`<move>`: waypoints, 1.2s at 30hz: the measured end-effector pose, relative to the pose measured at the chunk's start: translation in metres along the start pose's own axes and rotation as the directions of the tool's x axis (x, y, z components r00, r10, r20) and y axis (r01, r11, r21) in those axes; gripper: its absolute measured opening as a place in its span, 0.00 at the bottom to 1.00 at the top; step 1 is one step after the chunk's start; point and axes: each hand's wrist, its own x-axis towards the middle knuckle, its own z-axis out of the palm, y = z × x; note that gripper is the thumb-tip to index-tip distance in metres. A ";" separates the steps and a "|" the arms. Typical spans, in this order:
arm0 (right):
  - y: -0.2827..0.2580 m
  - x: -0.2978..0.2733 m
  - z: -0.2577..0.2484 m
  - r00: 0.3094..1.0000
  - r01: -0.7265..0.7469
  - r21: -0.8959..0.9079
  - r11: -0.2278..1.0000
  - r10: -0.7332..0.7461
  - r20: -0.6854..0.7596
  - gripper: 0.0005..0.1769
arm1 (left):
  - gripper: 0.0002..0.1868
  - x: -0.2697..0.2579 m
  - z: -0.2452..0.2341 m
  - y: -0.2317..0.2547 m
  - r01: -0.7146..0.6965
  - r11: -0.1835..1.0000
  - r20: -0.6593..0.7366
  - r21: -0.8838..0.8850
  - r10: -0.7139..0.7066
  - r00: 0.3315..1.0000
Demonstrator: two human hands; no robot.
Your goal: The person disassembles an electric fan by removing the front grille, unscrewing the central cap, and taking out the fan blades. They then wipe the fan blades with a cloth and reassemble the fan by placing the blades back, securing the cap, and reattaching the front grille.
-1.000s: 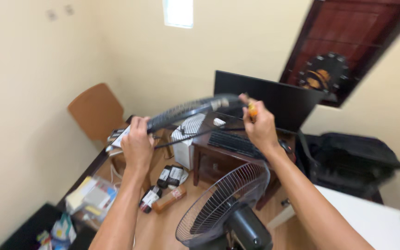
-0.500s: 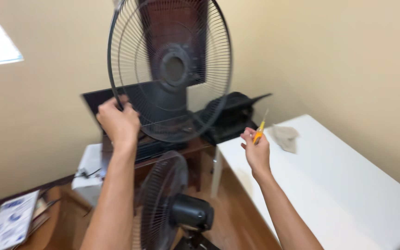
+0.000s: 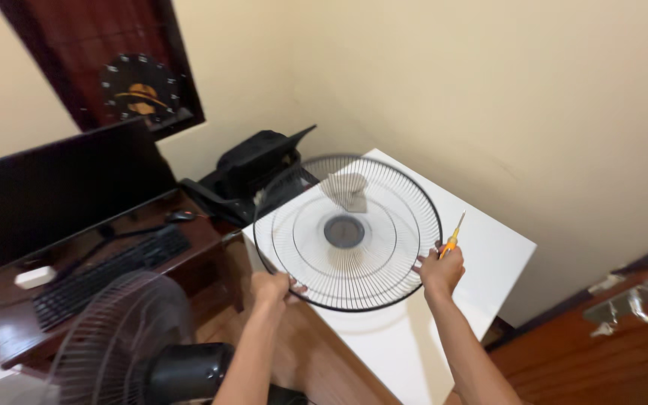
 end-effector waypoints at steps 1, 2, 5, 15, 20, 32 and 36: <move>0.013 0.005 -0.008 0.999 -0.028 -0.073 0.997 0.026 -0.028 0.05 | 0.04 0.008 0.007 -0.020 0.030 0.999 -0.015 0.017 -0.030 0.999; 0.026 0.009 -0.015 0.997 -0.060 -0.145 0.988 0.052 -0.058 0.05 | 0.04 0.013 0.010 -0.041 0.042 0.999 0.002 0.027 -0.042 0.999; 0.068 0.027 -0.032 0.986 -0.145 -0.317 0.937 0.111 -0.122 0.04 | 0.05 0.032 0.025 -0.096 0.072 0.997 0.017 0.040 -0.073 0.997; 0.190 0.079 -0.063 0.988 -0.151 -0.575 0.804 0.136 -0.069 0.05 | 0.13 0.068 0.037 -0.172 0.119 0.820 -0.076 0.561 -0.092 0.993; 0.215 0.096 -0.071 0.930 -0.309 -0.638 0.705 0.364 -0.048 0.23 | 0.17 0.055 0.029 -0.158 0.051 0.552 -0.185 0.832 0.190 0.964; 0.140 0.086 -0.025 0.936 0.340 -0.870 0.356 -0.036 0.351 0.35 | 0.15 0.028 0.029 -0.096 0.132 0.642 -0.147 0.756 -0.030 0.989; 0.092 0.071 0.047 0.694 0.521 -0.535 0.666 0.034 0.719 0.15 | 0.14 0.042 0.016 -0.117 0.052 0.670 -0.004 0.740 -0.072 0.997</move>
